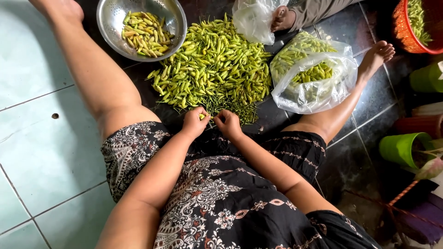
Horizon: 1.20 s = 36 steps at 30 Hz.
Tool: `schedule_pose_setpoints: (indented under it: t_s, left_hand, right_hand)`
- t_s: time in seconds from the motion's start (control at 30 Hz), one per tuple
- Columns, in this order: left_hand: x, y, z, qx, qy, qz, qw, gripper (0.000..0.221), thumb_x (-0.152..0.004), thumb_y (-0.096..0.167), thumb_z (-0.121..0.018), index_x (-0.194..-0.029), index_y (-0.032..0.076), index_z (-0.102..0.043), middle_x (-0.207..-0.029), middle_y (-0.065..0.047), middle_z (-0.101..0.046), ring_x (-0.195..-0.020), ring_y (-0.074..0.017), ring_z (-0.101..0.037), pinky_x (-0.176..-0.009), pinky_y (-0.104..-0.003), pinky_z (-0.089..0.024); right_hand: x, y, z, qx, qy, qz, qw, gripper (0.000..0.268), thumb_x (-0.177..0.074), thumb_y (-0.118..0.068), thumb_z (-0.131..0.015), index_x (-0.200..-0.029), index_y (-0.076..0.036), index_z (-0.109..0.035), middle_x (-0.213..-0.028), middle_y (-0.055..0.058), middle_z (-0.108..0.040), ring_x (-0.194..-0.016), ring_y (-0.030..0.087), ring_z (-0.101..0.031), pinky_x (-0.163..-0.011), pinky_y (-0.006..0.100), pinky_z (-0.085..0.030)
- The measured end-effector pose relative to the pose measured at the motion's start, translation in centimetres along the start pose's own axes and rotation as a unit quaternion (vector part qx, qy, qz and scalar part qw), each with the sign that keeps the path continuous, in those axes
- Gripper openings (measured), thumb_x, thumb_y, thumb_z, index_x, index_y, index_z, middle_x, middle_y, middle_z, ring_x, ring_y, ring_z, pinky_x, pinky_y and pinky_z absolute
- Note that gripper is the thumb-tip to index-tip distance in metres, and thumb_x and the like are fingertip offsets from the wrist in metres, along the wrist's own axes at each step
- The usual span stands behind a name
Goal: People are sitting on the floor, manually removing stems from a large quantity of green chilies and sorting them into bowls and bags.
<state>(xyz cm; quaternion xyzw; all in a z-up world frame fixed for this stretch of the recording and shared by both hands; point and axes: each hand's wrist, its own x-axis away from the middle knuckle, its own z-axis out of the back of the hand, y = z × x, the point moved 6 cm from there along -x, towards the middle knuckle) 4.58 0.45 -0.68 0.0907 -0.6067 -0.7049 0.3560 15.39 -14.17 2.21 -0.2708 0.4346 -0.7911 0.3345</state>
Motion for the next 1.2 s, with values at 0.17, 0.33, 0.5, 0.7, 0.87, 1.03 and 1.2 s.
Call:
schedule_pose_setpoints:
  t_s: [0.17,0.33,0.5,0.7,0.87,1.03,1.2]
  left_hand:
    - [0.0,-0.8,1.1,0.026,0.057,0.056,0.996,0.011,-0.082,0.021,-0.073,-0.091,0.015,-0.076,-0.051,-0.009,-0.064,-0.047,-0.0207,-0.065,-0.046,-0.029,-0.050]
    - [-0.3,0.2,6.3,0.418,0.186,0.142,0.878,0.007,-0.078,0.010,-0.062,-0.082,0.004,-0.063,-0.071,-0.016,-0.068,-0.052,-0.0250,-0.069,-0.042,-0.033,-0.059]
    - [-1.0,-1.3,7.0,0.523,0.218,0.165,0.807,0.006,-0.079,0.007,-0.055,-0.084,0.011,-0.056,-0.073,-0.012,-0.068,-0.064,-0.0261,-0.072,-0.066,-0.044,-0.068]
    - [-1.3,-3.1,6.3,0.461,0.186,0.196,0.845,0.008,-0.081,0.008,-0.058,-0.089,0.011,-0.059,-0.071,-0.008,-0.066,-0.059,-0.0219,-0.071,-0.062,-0.045,-0.068]
    - [-1.5,-3.5,4.5,0.414,0.135,0.207,0.876,0.012,-0.086,0.015,-0.068,-0.095,0.010,-0.060,-0.074,-0.009,-0.066,-0.060,-0.0214,-0.071,-0.058,-0.044,-0.067]
    - [-1.3,-2.9,2.5,0.346,0.072,0.209,0.912,0.022,-0.089,0.016,-0.073,-0.107,0.005,-0.065,-0.080,-0.009,-0.067,-0.064,-0.0213,-0.071,-0.058,-0.044,-0.068]
    - [-0.7,-3.0,1.9,0.332,0.040,0.220,0.916,0.030,-0.091,0.020,-0.077,-0.116,0.005,-0.068,-0.079,-0.010,-0.067,-0.063,-0.0212,-0.072,-0.056,-0.043,-0.068]
  right_hand:
    - [-1.7,2.0,0.7,0.244,0.104,0.039,0.963,0.015,-0.085,-0.019,-0.078,-0.092,-0.013,-0.066,-0.082,0.009,-0.067,-0.088,0.034,-0.066,-0.075,0.049,-0.052]
    - [-3.5,-2.7,-0.2,0.337,0.084,0.075,0.935,0.026,-0.077,-0.020,-0.084,-0.094,-0.022,-0.064,-0.093,-0.006,-0.061,-0.104,0.022,-0.061,-0.084,0.043,-0.050]
    - [-6.8,-5.0,-5.6,0.315,0.032,0.137,0.939,0.030,-0.083,-0.045,-0.079,-0.090,-0.019,-0.066,-0.081,0.001,-0.063,-0.091,0.029,-0.066,-0.083,0.047,-0.048]
    - [-10.1,-0.8,-8.0,0.356,0.054,0.093,0.928,0.019,-0.087,-0.041,-0.073,-0.082,-0.023,-0.071,-0.074,-0.002,-0.068,-0.083,0.025,-0.070,-0.075,0.045,-0.054]
    - [-7.5,-1.0,-3.2,0.145,0.015,-0.014,0.989,0.016,-0.102,-0.025,-0.066,-0.099,-0.013,-0.075,-0.081,0.004,-0.073,-0.083,0.028,-0.072,-0.077,0.045,-0.056]
    - [-5.4,-0.1,-1.4,-0.048,-0.004,-0.052,0.997,0.016,-0.105,-0.019,-0.068,-0.103,-0.004,-0.075,-0.081,0.010,-0.070,-0.078,0.023,-0.066,-0.070,0.043,-0.051]
    - [-3.9,-2.2,-0.7,-0.161,-0.006,-0.052,0.986,0.012,-0.096,-0.012,-0.076,-0.088,-0.004,-0.073,-0.071,0.006,-0.066,-0.071,0.013,-0.058,-0.068,0.032,-0.048]
